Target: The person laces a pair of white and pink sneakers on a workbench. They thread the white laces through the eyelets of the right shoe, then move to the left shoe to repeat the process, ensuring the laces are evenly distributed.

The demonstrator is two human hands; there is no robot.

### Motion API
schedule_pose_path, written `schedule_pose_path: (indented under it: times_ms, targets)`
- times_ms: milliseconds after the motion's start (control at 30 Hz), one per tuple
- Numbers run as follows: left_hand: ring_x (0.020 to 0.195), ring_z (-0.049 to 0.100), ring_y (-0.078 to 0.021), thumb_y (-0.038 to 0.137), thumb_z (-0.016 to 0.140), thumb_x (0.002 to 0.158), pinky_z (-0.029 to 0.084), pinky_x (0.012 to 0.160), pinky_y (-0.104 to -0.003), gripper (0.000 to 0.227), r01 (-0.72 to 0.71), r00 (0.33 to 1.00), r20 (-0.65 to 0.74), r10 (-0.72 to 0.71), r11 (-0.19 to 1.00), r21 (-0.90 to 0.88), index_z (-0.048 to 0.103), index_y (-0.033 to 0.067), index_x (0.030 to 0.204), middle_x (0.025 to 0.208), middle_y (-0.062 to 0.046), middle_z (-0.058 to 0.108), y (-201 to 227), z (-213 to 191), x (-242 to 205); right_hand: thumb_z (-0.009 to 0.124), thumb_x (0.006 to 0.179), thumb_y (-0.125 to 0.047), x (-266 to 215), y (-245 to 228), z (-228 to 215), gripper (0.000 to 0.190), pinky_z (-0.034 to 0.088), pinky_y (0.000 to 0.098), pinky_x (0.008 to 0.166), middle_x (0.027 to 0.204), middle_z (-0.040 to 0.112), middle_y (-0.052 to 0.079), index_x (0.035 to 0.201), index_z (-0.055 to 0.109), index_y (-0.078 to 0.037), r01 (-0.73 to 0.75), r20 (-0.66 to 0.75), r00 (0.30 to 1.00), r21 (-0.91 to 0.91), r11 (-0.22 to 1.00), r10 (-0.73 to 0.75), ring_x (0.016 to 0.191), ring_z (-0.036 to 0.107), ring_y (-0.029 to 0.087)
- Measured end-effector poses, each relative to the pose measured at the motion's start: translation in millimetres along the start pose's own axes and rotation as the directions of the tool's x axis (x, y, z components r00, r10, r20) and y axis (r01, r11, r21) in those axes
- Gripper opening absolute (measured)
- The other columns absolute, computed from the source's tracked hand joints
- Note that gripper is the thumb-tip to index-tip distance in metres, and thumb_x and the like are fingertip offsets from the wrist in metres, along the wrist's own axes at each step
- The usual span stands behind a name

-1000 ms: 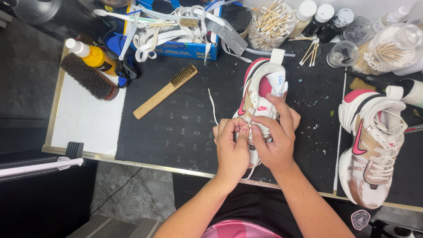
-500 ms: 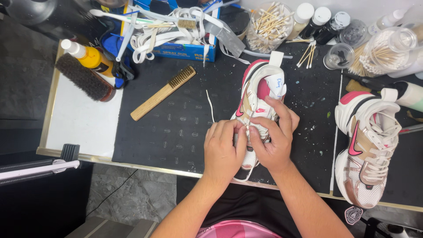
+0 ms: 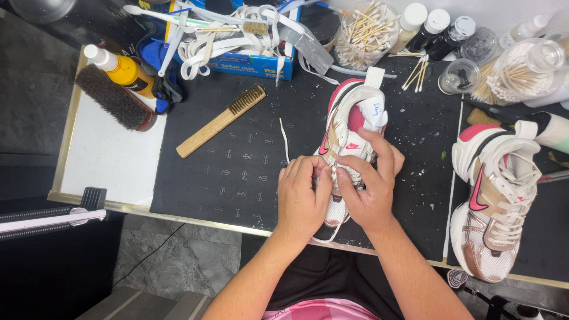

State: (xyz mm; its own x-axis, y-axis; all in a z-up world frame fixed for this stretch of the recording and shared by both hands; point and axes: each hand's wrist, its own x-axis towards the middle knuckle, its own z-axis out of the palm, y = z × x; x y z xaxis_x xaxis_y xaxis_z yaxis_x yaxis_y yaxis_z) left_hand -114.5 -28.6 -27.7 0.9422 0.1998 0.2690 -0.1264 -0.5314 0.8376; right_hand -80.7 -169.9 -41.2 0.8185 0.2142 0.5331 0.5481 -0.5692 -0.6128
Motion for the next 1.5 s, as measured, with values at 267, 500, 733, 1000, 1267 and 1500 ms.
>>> schedule_pose_path:
  times_ms: [267,500,733,1000,1267,1500]
  targets:
    - [0.088,0.06,-0.0208,0.017,0.06,0.099,0.037,0.088,-0.037,0.011,0.178,0.982,-0.059,-0.181,0.983,-0.049,0.063,0.0067,0.101,0.088,-0.003,0.064,9,7,-3,0.077,0.089,-0.009,2,-7,3,0.021,0.031,0.0419,0.115,0.146,0.052,0.011,0.11,0.075,-0.012,-0.001,0.011,1.0,-0.038,0.999,0.002,0.132,0.04,0.031]
    - [0.102,0.053,-0.0215,0.019,0.057,0.101,0.035,0.096,-0.038,0.013,0.358,0.929,-0.046,-0.366,0.925,-0.128,0.064,0.0072,0.102,0.097,-0.005,0.062,14,14,-5,0.076,0.088,-0.007,4,-11,6,0.02,0.031,0.0424,0.114,0.142,0.052,0.01,0.107,0.074,-0.011,-0.044,0.035,0.998,-0.045,0.998,0.046,0.13,0.037,0.032]
    - [0.125,0.037,-0.0318,0.016,0.059,0.098,0.026,0.107,-0.049,0.014,0.412,0.905,-0.086,-0.418,0.908,-0.077,0.066,0.0041,0.101,0.124,-0.014,0.051,14,24,-9,0.076,0.088,-0.008,4,-11,8,0.019,0.03,0.0427,0.114,0.142,0.051,0.011,0.107,0.074,-0.011,-0.042,0.024,0.999,-0.042,0.998,0.043,0.13,0.035,0.033]
    - [0.129,0.038,-0.0252,0.018,0.059,0.098,0.035,0.108,-0.037,0.018,0.569,0.804,0.076,-0.59,0.727,-0.385,0.069,0.0034,0.096,0.134,-0.008,0.051,-1,22,1,0.077,0.09,-0.011,10,-11,7,0.014,0.031,0.0422,0.112,0.139,0.053,0.01,0.104,0.074,-0.012,-0.032,0.056,0.998,-0.063,0.997,0.036,0.129,0.036,0.032]
    - [0.12,0.051,-0.0226,0.017,0.06,0.097,0.043,0.101,-0.036,0.016,0.546,0.83,0.034,-0.556,0.8,-0.248,0.07,0.0037,0.095,0.124,-0.005,0.061,2,18,6,0.08,0.088,-0.015,28,-14,0,0.014,0.033,0.04,0.103,0.125,0.063,0.005,0.101,0.075,-0.013,0.01,0.105,0.994,-0.078,0.997,-0.002,0.117,0.043,0.029]
    - [0.112,0.06,-0.0214,0.014,0.065,0.095,0.048,0.095,-0.034,0.013,0.489,0.862,0.027,-0.507,0.814,-0.314,0.071,0.0024,0.098,0.12,-0.006,0.062,-1,16,10,0.081,0.085,-0.012,36,-12,-3,0.014,0.035,0.0389,0.101,0.12,0.065,0.003,0.097,0.075,-0.012,0.033,0.118,0.993,-0.061,0.998,-0.025,0.114,0.044,0.028]
